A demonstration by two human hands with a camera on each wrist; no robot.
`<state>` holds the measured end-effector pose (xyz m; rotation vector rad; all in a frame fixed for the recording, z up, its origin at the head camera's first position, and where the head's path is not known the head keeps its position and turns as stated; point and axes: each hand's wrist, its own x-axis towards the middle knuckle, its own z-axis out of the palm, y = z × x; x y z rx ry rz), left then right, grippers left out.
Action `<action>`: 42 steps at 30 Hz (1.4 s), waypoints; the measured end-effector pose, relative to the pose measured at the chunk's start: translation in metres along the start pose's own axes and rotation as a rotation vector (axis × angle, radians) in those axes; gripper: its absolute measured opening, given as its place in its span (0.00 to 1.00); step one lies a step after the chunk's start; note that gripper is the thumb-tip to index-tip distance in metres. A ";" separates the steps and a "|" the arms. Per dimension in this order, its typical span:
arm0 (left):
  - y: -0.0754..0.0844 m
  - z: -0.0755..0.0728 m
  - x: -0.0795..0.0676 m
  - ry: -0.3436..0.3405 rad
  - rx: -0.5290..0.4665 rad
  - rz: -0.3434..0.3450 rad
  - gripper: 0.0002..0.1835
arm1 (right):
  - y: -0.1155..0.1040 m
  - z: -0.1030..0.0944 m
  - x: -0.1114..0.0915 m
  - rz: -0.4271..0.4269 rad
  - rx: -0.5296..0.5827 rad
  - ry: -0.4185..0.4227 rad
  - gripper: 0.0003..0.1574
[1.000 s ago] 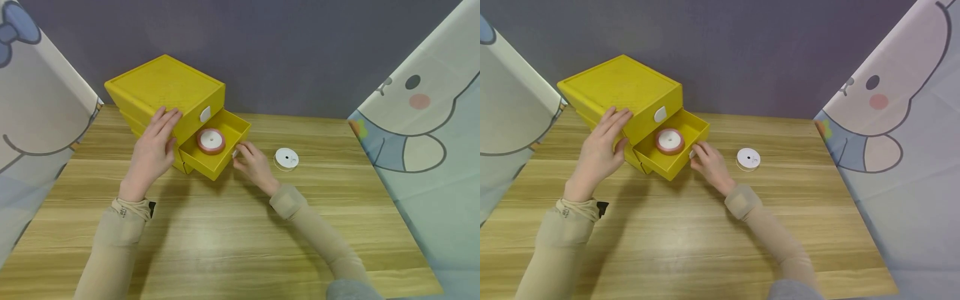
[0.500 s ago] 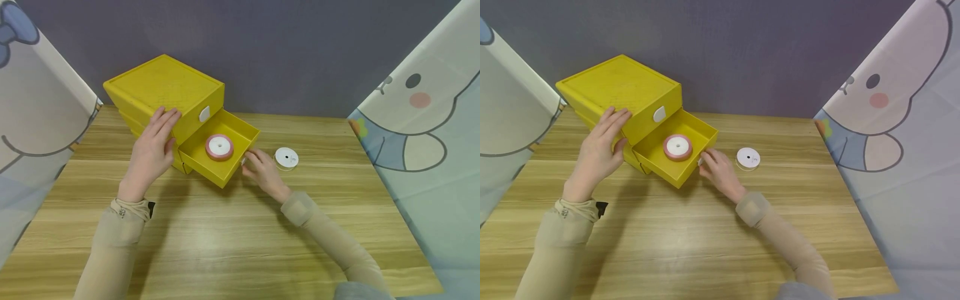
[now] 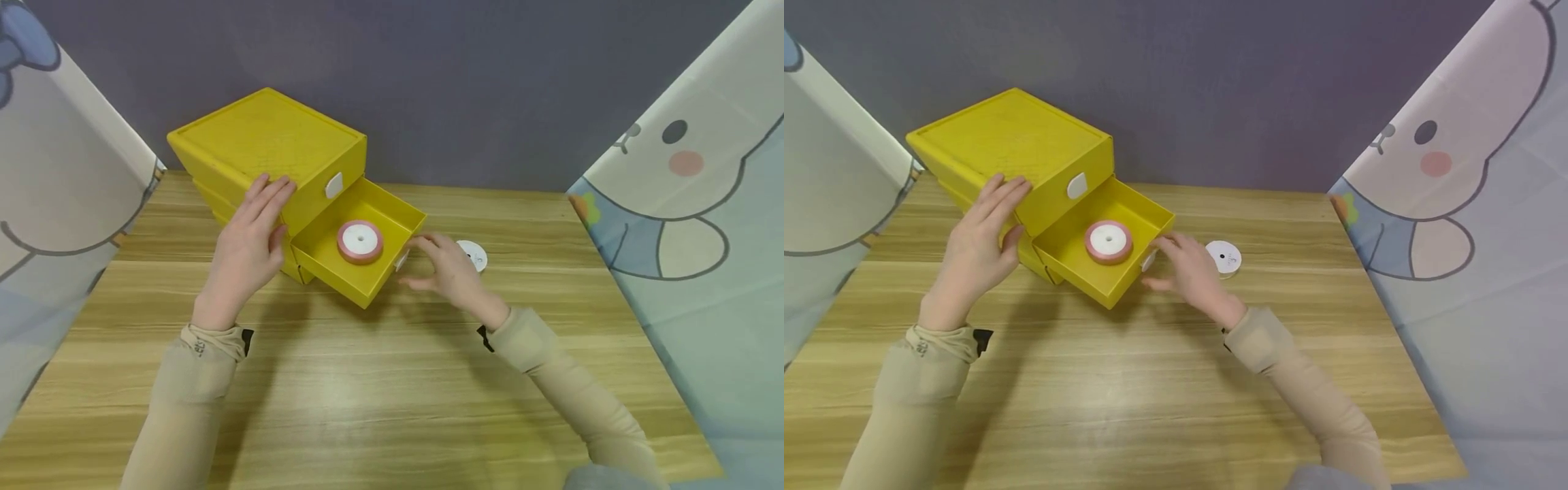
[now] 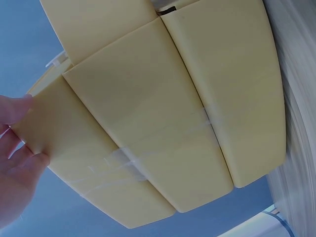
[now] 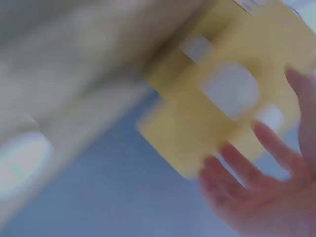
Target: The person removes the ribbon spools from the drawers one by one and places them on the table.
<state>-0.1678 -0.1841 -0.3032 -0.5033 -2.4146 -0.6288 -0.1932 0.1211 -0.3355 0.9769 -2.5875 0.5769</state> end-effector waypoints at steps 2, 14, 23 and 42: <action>0.000 0.000 0.000 0.004 0.000 -0.001 0.34 | -0.007 -0.020 0.010 0.027 0.001 -0.099 0.38; -0.001 0.002 0.000 0.000 -0.002 -0.002 0.34 | -0.033 -0.051 0.100 -0.046 0.029 -0.699 0.48; 0.000 0.006 0.001 0.007 -0.009 0.011 0.33 | -0.035 -0.009 0.139 -0.058 -0.027 -0.969 0.53; 0.005 0.006 0.003 0.006 -0.013 0.010 0.33 | -0.035 0.021 0.141 0.116 -0.146 -1.024 0.57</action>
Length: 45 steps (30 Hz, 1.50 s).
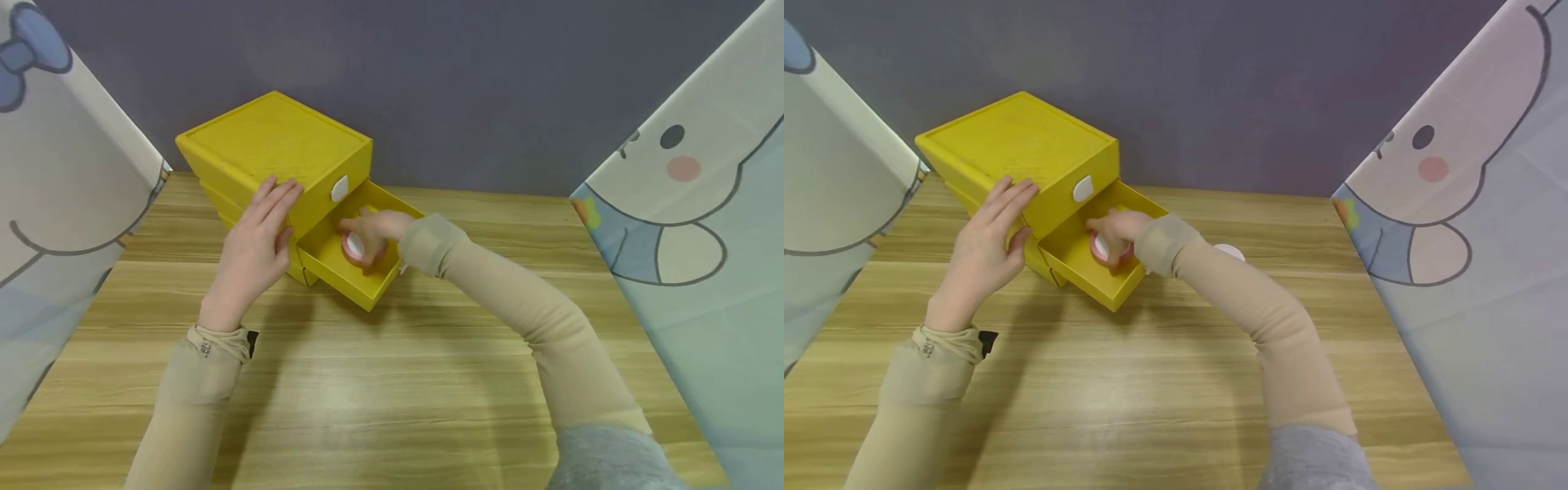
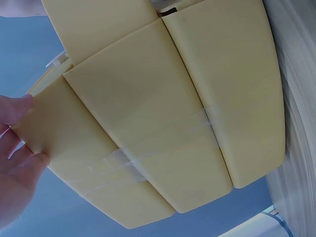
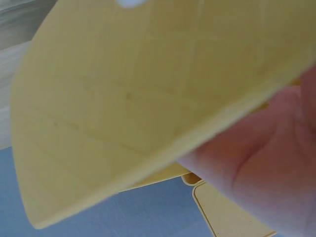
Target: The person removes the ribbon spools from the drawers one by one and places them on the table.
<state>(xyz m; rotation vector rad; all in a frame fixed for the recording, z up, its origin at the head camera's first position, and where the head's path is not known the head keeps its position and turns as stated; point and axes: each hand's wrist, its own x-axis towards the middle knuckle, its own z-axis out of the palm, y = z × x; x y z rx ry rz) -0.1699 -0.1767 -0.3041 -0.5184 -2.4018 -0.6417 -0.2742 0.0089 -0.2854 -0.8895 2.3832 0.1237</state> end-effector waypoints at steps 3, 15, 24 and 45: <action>-0.001 0.000 -0.001 0.010 0.003 0.005 0.33 | 0.000 0.000 0.000 -0.034 0.033 0.036 0.53; -0.001 0.000 0.002 -0.010 -0.001 0.014 0.33 | 0.015 -0.009 -0.025 -0.139 0.173 0.190 0.43; -0.001 -0.001 0.004 -0.022 -0.007 0.010 0.33 | 0.039 -0.018 -0.077 -0.114 0.239 0.366 0.43; -0.005 -0.006 -0.001 0.004 -0.001 0.006 0.33 | 0.175 0.062 -0.124 0.175 0.326 0.484 0.43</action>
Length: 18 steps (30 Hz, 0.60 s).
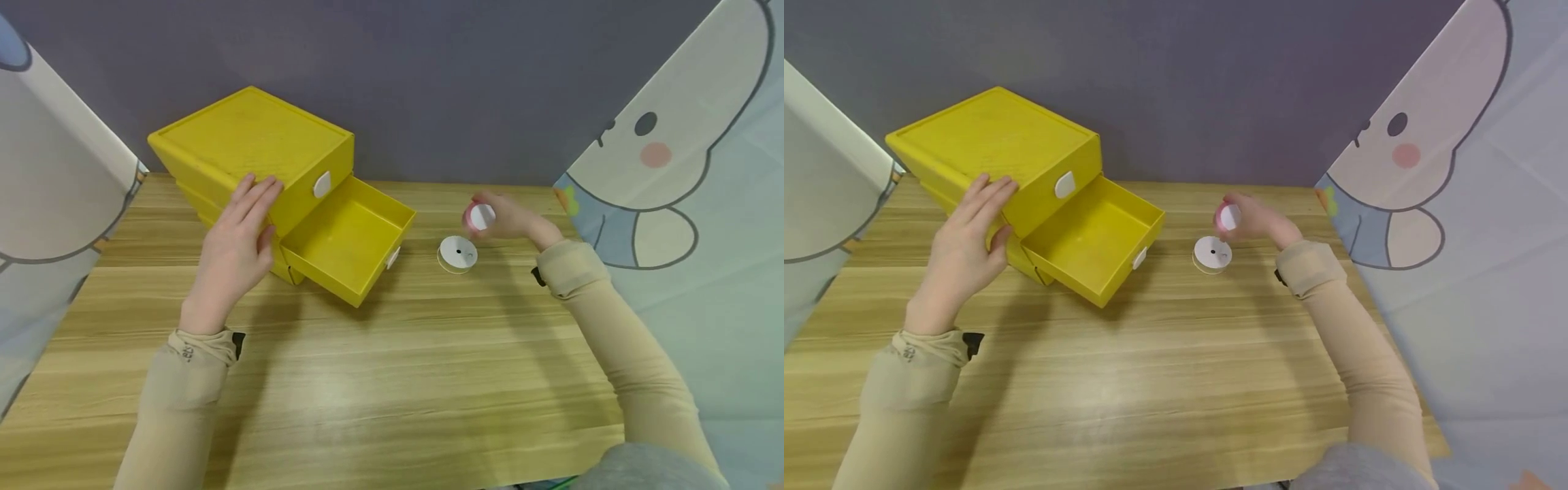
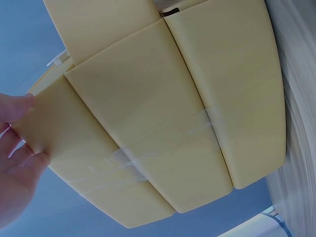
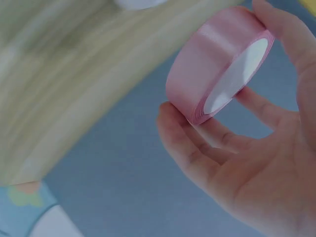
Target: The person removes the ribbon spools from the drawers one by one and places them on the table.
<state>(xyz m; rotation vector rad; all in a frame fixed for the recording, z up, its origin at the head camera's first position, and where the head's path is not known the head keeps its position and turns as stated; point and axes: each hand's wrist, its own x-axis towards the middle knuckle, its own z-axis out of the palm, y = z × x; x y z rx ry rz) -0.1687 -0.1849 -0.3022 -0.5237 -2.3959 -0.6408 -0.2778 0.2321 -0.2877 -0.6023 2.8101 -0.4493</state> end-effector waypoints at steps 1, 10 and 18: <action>0.000 0.000 0.000 0.001 -0.001 -0.002 0.33 | 0.007 0.002 0.000 0.011 -0.001 -0.002 0.43; -0.001 -0.002 -0.001 0.000 -0.003 -0.007 0.33 | 0.048 0.024 -0.006 0.130 0.008 -0.107 0.46; -0.001 -0.001 -0.002 0.005 0.000 0.001 0.33 | 0.060 0.046 -0.009 0.123 0.030 -0.129 0.45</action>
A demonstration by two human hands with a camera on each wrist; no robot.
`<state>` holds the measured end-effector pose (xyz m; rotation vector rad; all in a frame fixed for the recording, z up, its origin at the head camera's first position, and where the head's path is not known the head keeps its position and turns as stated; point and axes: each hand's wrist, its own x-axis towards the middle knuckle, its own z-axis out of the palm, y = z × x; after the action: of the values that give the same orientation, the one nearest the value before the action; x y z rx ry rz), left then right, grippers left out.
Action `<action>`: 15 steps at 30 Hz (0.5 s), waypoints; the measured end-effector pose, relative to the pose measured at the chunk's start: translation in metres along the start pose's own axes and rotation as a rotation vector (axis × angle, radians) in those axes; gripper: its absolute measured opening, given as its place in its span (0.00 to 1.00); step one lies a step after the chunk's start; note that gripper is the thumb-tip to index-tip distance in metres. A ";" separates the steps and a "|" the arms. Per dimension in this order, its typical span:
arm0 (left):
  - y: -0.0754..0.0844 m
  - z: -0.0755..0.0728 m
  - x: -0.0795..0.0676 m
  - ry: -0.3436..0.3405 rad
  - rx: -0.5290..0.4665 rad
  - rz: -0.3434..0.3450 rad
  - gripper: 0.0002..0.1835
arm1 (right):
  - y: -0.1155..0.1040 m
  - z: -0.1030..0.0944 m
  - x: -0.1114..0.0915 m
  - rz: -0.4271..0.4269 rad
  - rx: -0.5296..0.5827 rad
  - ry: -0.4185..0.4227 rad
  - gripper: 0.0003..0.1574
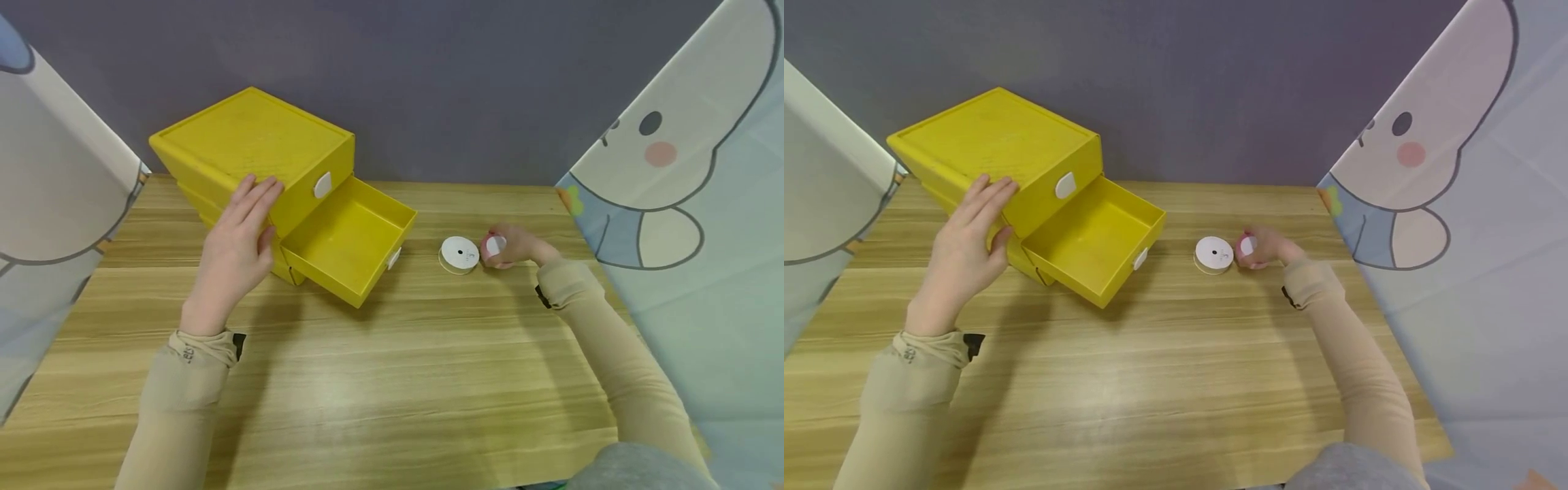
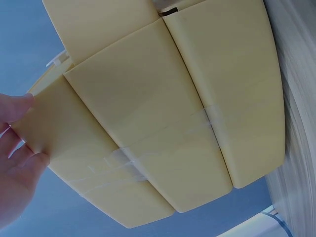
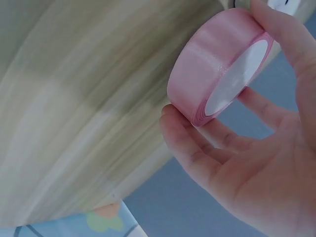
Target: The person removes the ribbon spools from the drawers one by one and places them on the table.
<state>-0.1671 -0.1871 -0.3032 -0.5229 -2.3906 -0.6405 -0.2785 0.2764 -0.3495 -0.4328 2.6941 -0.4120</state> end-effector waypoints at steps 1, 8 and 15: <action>0.000 0.000 0.000 0.000 0.000 0.001 0.33 | 0.000 0.001 0.000 0.007 0.005 -0.007 0.45; 0.000 0.002 0.000 -0.002 0.005 0.000 0.33 | 0.003 0.009 0.003 0.024 0.035 -0.031 0.42; 0.000 0.002 0.000 -0.002 0.006 -0.001 0.33 | 0.008 0.019 0.007 0.007 0.030 -0.024 0.48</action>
<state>-0.1683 -0.1856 -0.3046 -0.5200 -2.3937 -0.6327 -0.2789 0.2775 -0.3711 -0.4165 2.6626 -0.4414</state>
